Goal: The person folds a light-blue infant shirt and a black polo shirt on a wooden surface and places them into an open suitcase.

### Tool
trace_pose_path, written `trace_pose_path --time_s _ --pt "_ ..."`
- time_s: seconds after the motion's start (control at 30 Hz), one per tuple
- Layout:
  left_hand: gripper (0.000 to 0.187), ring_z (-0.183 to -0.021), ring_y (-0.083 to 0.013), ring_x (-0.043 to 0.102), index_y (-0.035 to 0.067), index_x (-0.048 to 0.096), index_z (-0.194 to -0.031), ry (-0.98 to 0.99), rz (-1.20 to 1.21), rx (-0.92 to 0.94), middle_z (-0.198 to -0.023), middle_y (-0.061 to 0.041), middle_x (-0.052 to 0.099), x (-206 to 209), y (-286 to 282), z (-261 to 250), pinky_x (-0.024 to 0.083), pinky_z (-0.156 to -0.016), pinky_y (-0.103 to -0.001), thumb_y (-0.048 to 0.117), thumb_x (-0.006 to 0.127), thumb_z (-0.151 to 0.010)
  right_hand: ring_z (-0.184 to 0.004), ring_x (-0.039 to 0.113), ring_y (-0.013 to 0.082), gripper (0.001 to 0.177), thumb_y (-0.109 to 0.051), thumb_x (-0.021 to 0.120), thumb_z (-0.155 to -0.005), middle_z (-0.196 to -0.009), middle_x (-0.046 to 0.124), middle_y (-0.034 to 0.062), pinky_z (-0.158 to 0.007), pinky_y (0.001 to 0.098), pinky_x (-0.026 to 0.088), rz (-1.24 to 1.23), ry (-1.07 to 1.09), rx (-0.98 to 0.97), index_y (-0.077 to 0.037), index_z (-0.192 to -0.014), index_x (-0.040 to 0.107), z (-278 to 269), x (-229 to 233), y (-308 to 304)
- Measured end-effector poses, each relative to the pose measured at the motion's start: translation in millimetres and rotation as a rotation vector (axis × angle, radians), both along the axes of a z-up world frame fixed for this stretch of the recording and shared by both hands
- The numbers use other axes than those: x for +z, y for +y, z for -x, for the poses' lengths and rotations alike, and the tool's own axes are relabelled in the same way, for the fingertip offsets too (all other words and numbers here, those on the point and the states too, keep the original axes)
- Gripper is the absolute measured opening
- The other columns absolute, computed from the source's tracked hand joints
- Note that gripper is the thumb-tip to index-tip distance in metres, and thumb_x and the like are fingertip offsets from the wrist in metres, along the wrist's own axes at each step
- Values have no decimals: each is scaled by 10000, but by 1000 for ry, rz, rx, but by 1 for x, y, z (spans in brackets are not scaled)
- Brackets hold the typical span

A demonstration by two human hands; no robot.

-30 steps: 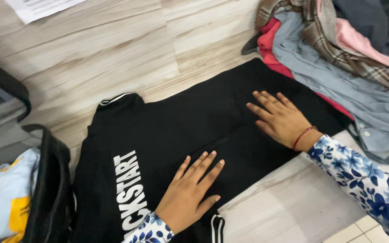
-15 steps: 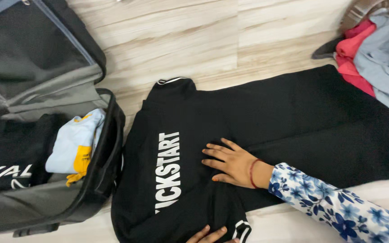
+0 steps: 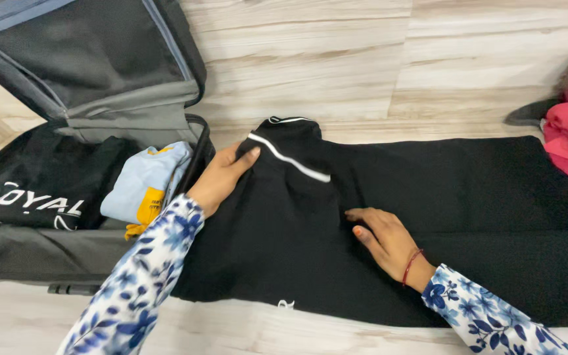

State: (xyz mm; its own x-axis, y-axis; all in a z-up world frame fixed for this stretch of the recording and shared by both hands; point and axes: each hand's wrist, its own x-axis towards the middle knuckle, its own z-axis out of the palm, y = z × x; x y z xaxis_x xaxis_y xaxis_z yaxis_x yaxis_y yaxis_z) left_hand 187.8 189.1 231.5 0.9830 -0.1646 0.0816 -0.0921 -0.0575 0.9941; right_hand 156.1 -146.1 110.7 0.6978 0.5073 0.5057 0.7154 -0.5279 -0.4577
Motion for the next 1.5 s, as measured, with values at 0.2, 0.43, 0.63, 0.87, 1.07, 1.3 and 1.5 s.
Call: trace_pose_path --time_s 0.2,0.43,0.63,0.87,1.07,1.3,1.5 --pt "583 -1242 -389 564 36 544 -1383 -538 -1009 299 -1379 -174 579 -37 -1 -1 454 -1022 -429 254 707 -867 -1105 681 280 287 -231 618 -960 -1177 701 102 -964 393 512 -114 -73 -70 -41 -1167 677 11 11 7" --pt "706 -1458 -386 296 77 500 -1456 -718 -1132 -223 -1533 -207 434 -84 -30 122 154 -1160 -594 484 675 -907 -1158 635 258 325 -192 672 -869 -1251 655 63 -973 397 491 227 -59 47 -125 -1187 675 19 0 14" --pt "638 -1502 -380 317 47 507 -1483 -655 -1023 -189 -1592 -216 421 -100 12 170 198 -1197 -554 395 659 -970 -1282 525 277 459 -297 681 -882 -1408 552 72 -1056 450 408 368 62 -115 -164 -1318 633 -23 -6 -16" --pt "408 -1220 -289 564 126 645 -1260 -470 -1133 398 -1344 -62 581 -125 72 190 464 -983 -441 227 690 -868 -1154 665 160 312 -393 630 -894 -1319 617 -26 -990 310 563 465 158 -243 -145 -1083 628 -8 12 -12" --pt "331 -1184 -204 579 207 661 -1182 -141 -1299 350 -1212 19 595 -123 75 192 505 -970 -385 181 674 -852 -1127 672 152 442 -432 651 -870 -1256 616 7 -999 310 557 681 409 -426 -208 -1250 633 -16 41 -18" --pt "526 -1392 -298 432 110 594 -1323 -706 -1199 213 -1461 -107 501 -80 -12 149 209 -1160 -596 299 693 -842 -1173 656 228 396 -387 583 -945 -1263 673 73 -1005 387 521 344 138 -286 -120 -1229 653 -8 54 -86" --pt "762 -1493 -369 235 103 428 -1538 -795 -1134 -212 -1611 -179 326 -92 -41 80 80 -1157 -643 602 545 -973 -1417 483 241 496 -415 486 -954 -1451 569 47 -1142 426 423 548 63 -447 -190 -1391 547 -22 -18 -223"
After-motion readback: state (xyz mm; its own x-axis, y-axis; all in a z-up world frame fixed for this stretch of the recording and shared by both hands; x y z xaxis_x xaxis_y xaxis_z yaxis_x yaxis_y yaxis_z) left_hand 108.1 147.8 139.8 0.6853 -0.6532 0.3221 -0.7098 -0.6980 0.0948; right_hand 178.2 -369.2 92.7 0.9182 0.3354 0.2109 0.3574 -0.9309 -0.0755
